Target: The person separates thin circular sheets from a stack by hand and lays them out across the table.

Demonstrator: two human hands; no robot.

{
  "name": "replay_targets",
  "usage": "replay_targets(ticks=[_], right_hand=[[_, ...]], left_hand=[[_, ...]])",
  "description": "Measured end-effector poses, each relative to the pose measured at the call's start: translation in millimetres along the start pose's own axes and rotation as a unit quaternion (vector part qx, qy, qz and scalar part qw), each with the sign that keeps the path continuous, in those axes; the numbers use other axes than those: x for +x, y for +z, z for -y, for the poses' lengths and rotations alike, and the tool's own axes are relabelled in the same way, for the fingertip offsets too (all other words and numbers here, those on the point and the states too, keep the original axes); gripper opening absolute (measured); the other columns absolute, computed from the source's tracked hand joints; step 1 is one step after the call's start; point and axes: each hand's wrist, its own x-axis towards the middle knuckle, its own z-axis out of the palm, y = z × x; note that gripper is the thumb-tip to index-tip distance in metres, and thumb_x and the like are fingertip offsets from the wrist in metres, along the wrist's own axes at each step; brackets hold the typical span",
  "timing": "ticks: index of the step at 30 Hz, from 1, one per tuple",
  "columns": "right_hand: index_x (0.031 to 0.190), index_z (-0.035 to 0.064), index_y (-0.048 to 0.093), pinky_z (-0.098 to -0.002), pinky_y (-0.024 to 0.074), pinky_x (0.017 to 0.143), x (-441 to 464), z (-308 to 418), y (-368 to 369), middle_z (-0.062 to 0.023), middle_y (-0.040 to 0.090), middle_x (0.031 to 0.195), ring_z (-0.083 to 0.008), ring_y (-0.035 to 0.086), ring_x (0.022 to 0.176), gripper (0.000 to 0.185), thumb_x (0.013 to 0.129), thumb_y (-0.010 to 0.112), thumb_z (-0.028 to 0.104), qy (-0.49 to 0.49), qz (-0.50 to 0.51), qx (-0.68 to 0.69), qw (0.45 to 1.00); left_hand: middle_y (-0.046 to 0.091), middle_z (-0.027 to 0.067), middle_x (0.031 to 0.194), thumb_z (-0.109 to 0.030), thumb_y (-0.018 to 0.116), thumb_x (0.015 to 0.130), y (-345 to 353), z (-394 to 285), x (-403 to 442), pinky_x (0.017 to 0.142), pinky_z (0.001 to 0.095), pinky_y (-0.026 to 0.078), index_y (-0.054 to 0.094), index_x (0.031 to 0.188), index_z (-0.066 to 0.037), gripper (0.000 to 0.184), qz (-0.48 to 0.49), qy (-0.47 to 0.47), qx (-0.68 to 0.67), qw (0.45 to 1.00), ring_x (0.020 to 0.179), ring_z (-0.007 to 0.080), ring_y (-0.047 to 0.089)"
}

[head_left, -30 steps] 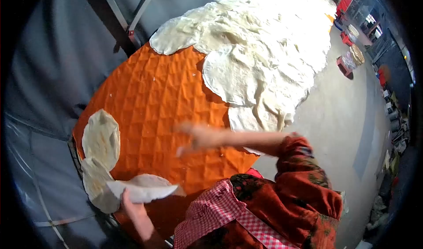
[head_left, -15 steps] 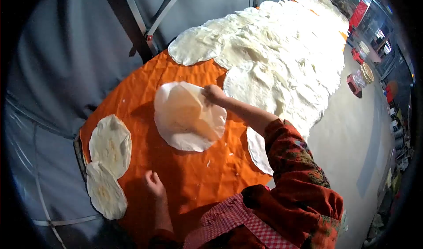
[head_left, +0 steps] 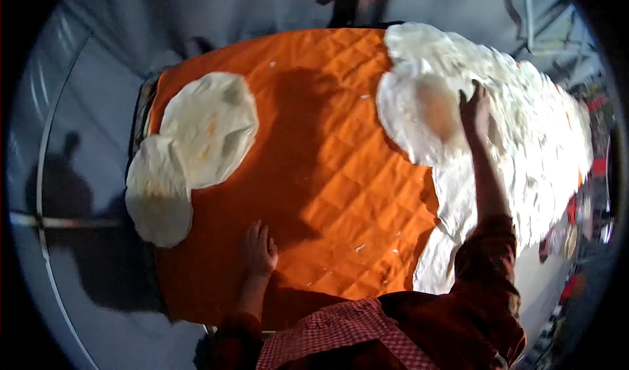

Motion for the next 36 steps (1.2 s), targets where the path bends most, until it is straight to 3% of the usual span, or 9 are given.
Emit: replay_targets(ticks=[5,7,15,24,25,27,29,33,36], right_hand=[[0.109,-0.0056,0.056,-0.0368,0.052,0.071,-123.2,235.0,131.9,-0.0154,0.064,0.095,-0.0284,0.063,0.082,0.034,0.089,0.051,0.022,0.035,0.49,0.414,0.767],[0.107,-0.0029,0.057,-0.0402,0.0533,0.066,-187.3,328.8,195.6,-0.0168,0.063,0.094,-0.0326,0.064,0.078,0.035,0.085,0.059,0.025,0.354,0.564,0.621,0.414],[0.095,-0.0043,0.06,-0.0385,0.0521,0.057,-193.7,465.5,181.1,-0.016,0.062,0.089,-0.0299,0.061,0.071,0.028,0.071,0.066,0.009,0.371,0.413,0.517,0.652],[0.08,-0.0003,0.06,-0.0375,0.0495,0.056,-63.2,554.8,-113.4,-0.0145,0.061,0.07,-0.0292,0.061,0.064,0.022,0.067,0.064,0.017,-0.396,0.155,0.297,0.855],[0.076,0.0029,0.059,-0.0413,0.0496,0.06,-77.1,553.8,-83.2,-0.0175,0.061,0.071,-0.0352,0.06,0.065,0.02,0.067,0.063,0.02,-0.525,0.089,0.225,0.816],[0.075,0.0049,0.06,-0.0436,0.0488,0.064,-153.5,544.0,-145.7,-0.0173,0.06,0.069,-0.0361,0.06,0.063,0.013,0.071,0.059,0.018,-0.4,0.202,0.265,0.854],[0.082,0.0031,0.059,-0.0441,0.0487,0.06,-224.6,521.5,-153.2,-0.0197,0.06,0.066,-0.0389,0.059,0.062,0.017,0.07,0.057,0.014,-0.388,0.268,0.301,0.829],[0.116,0.0041,0.05,-0.0433,0.044,0.084,-338.5,451.6,-133.7,-0.0199,0.059,0.104,-0.035,0.055,0.099,0.061,0.065,0.072,0.031,-0.189,0.579,0.42,0.673],[0.122,0.0048,0.048,-0.0381,0.0395,0.095,-364.6,383.6,-147.4,-0.0153,0.054,0.117,-0.032,0.05,0.111,0.069,0.067,0.075,0.036,-0.316,0.494,0.288,0.757]], left_hand=[[0.05,0.0159,0.124,-0.015,0.051,0.081,-7.3,-1.4,3.3,0.093,0.0483,0.037,0.056,0.108,0.0,0.031,-0.01,0.015,-0.015,1.0,0.11,0.0346,0.049],[0.05,0.0157,0.123,-0.014,0.051,0.081,3.9,6.6,-1.3,0.092,0.0474,0.037,0.057,0.108,0.0,0.031,-0.033,0.02,-0.056,0.998,0.111,0.0342,0.049],[0.049,0.0168,0.124,-0.014,0.051,0.081,-13.4,13.3,-4.7,0.091,0.0438,0.04,0.057,0.108,0.002,0.032,-0.04,0.029,-0.083,0.995,0.113,0.0347,0.047],[0.049,0.0187,0.117,-0.013,0.059,0.074,14.0,22.6,-13.2,0.089,0.0472,0.041,0.055,0.097,-0.004,0.025,-0.133,0.027,-0.238,0.962,0.108,0.0383,0.047],[0.047,0.0145,0.123,-0.017,0.063,0.075,42.7,36.2,-14.7,0.089,0.046,0.042,0.053,0.107,-0.005,0.035,-0.151,0.025,-0.354,0.923,0.11,0.0343,0.047],[0.046,0.0083,0.126,-0.03,0.061,0.081,-23.0,25.9,-9.5,0.092,0.0445,0.042,0.048,0.119,-0.009,0.045,-0.04,-0.296,-0.768,0.567,0.116,0.0277,0.044],[0.042,0.0047,0.13,-0.04,0.053,0.086,-80.0,23.5,-25.7,0.097,0.0445,0.038,0.039,0.13,-0.011,0.055,-0.04,-0.218,-0.91,0.35,0.12,0.0228,0.04],[0.037,0.0065,0.134,-0.054,0.036,0.091,-77.9,28.9,-62.1,0.103,0.0449,0.032,0.029,0.136,-0.013,0.062,-0.048,-0.189,-0.913,0.359,0.124,0.0245,0.037],[0.033,0.0074,0.138,-0.058,0.031,0.091,-82.6,36.0,-74.1,0.104,0.0453,0.031,0.024,0.139,-0.012,0.066,-0.003,-0.19,-0.938,0.291,0.126,0.0256,0.034]])
